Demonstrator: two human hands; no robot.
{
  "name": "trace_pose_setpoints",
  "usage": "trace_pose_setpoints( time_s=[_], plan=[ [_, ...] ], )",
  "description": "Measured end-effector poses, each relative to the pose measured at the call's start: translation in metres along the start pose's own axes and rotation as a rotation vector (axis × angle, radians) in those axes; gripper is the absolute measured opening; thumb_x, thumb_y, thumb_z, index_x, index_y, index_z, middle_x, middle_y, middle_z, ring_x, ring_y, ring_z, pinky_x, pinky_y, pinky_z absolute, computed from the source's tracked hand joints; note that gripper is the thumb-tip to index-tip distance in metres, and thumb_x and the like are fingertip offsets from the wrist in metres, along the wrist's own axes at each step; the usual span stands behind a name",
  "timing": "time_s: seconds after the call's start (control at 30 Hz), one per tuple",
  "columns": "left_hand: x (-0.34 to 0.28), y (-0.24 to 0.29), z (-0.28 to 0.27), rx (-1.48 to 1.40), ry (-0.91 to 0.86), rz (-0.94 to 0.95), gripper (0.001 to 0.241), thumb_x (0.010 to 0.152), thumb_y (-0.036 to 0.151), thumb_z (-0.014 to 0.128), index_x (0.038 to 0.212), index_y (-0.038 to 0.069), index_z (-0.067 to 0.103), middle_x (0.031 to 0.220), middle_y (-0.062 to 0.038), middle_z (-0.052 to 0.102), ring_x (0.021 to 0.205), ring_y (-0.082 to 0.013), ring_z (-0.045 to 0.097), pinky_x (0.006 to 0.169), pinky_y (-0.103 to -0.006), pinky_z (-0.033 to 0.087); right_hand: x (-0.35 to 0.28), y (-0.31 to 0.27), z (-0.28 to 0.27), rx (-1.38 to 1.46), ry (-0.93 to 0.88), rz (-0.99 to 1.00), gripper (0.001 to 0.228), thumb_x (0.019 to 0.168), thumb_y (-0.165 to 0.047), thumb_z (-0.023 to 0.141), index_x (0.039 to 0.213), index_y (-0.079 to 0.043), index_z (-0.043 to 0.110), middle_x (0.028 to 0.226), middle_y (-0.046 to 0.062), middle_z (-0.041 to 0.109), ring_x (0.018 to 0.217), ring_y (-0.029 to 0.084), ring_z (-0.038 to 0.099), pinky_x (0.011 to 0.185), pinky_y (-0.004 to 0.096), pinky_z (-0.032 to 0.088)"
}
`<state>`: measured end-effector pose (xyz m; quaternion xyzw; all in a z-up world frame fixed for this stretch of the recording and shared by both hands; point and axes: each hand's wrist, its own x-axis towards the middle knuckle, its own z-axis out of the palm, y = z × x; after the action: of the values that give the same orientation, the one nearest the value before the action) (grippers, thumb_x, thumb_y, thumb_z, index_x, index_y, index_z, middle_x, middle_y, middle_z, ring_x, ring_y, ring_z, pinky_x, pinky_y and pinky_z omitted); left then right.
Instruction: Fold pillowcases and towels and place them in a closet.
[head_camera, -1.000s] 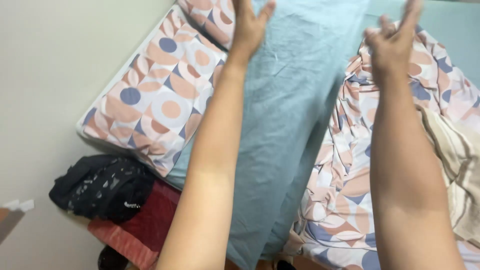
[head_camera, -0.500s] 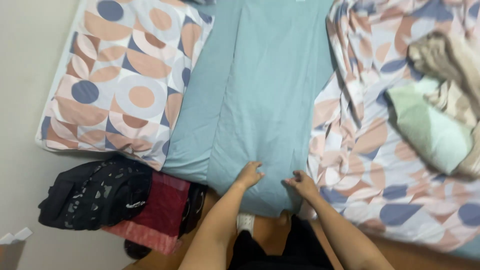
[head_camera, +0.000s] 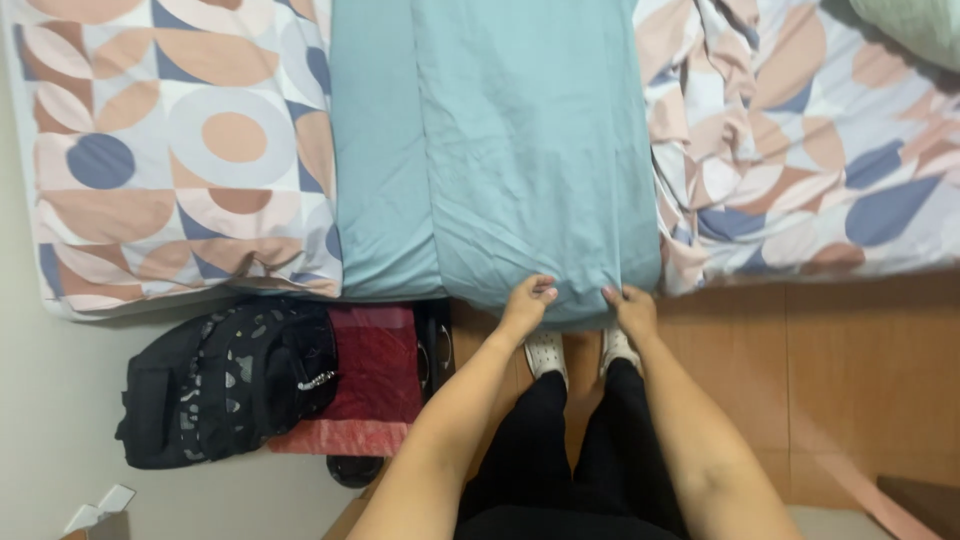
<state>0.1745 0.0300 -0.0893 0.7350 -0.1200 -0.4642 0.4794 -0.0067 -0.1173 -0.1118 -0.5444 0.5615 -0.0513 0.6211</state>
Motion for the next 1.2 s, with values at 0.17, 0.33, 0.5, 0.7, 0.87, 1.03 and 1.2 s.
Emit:
trace_pose_setpoints(
  time_s=[0.17,0.33,0.5,0.7,0.87,1.03,1.2],
  plan=[
    [-0.041,0.001,0.012,0.143,0.111,0.101,0.037,0.090,0.015,0.073,0.125,0.004,0.067,0.120,-0.014,0.072,0.105,-0.0248,0.070,0.092,-0.0351,0.055,-0.054,-0.057,-0.056,-0.017,0.040,-0.232,0.026,0.098,-0.025,0.073,0.102,0.000,0.077,0.082,0.002,0.071,0.076,0.009,0.057,0.070,0.028,0.048],
    [-0.051,-0.017,0.021,0.356,0.204,0.139,0.040,0.086,0.017,0.077,0.124,0.007,0.069,0.125,-0.016,0.066,0.110,-0.0314,0.066,0.096,-0.0396,0.054,-0.029,-0.031,-0.069,-0.009,0.164,-0.317,0.024,0.096,-0.025,0.073,0.103,-0.002,0.077,0.082,0.003,0.072,0.075,0.008,0.058,0.068,0.030,0.048],
    [-0.061,-0.048,0.021,0.290,0.248,0.014,0.049,0.085,0.019,0.077,0.131,0.008,0.064,0.130,-0.015,0.063,0.109,-0.0299,0.066,0.095,-0.0386,0.054,0.000,-0.002,-0.070,-0.267,0.421,-0.272,0.029,0.098,-0.030,0.075,0.099,-0.001,0.075,0.081,0.022,0.067,0.068,0.027,0.060,0.072,0.042,0.049],
    [-0.073,-0.063,0.005,0.355,0.345,-0.176,0.059,0.084,0.020,0.079,0.139,0.011,0.059,0.134,-0.015,0.059,0.115,-0.0310,0.063,0.098,-0.0403,0.052,0.014,0.005,-0.077,-0.120,0.191,-0.241,0.026,0.093,-0.028,0.073,0.101,-0.003,0.074,0.081,0.012,0.072,0.071,0.019,0.062,0.069,0.038,0.049],
    [-0.041,-0.024,-0.017,0.227,0.627,-0.089,0.083,0.085,0.019,0.080,0.153,0.006,0.036,0.149,-0.021,0.042,0.131,-0.0375,0.049,0.109,-0.0423,0.042,0.010,-0.032,-0.069,-0.160,0.210,-0.365,0.035,0.093,-0.036,0.079,0.097,-0.001,0.075,0.079,0.012,0.072,0.071,0.016,0.062,0.069,0.034,0.049],
    [0.008,-0.030,-0.053,0.136,0.879,0.022,0.091,0.087,0.021,0.084,0.154,-0.003,0.027,0.151,-0.029,0.036,0.138,-0.0404,0.043,0.114,-0.0427,0.036,0.023,-0.019,-0.067,-0.138,0.250,-0.382,0.037,0.102,-0.037,0.077,0.097,0.000,0.074,0.076,0.017,0.062,0.074,0.023,0.056,0.071,0.039,0.048],
    [0.004,-0.055,-0.085,-0.194,0.682,-0.031,0.077,0.083,0.027,0.088,0.140,-0.008,0.050,0.114,-0.016,0.071,0.106,-0.0263,0.067,0.096,-0.0346,0.052,0.014,-0.012,-0.061,-0.160,0.353,-0.348,0.047,0.081,-0.040,0.087,0.099,0.000,0.070,0.087,0.010,0.071,0.081,0.024,0.067,0.077,0.037,0.053]
  ],
)
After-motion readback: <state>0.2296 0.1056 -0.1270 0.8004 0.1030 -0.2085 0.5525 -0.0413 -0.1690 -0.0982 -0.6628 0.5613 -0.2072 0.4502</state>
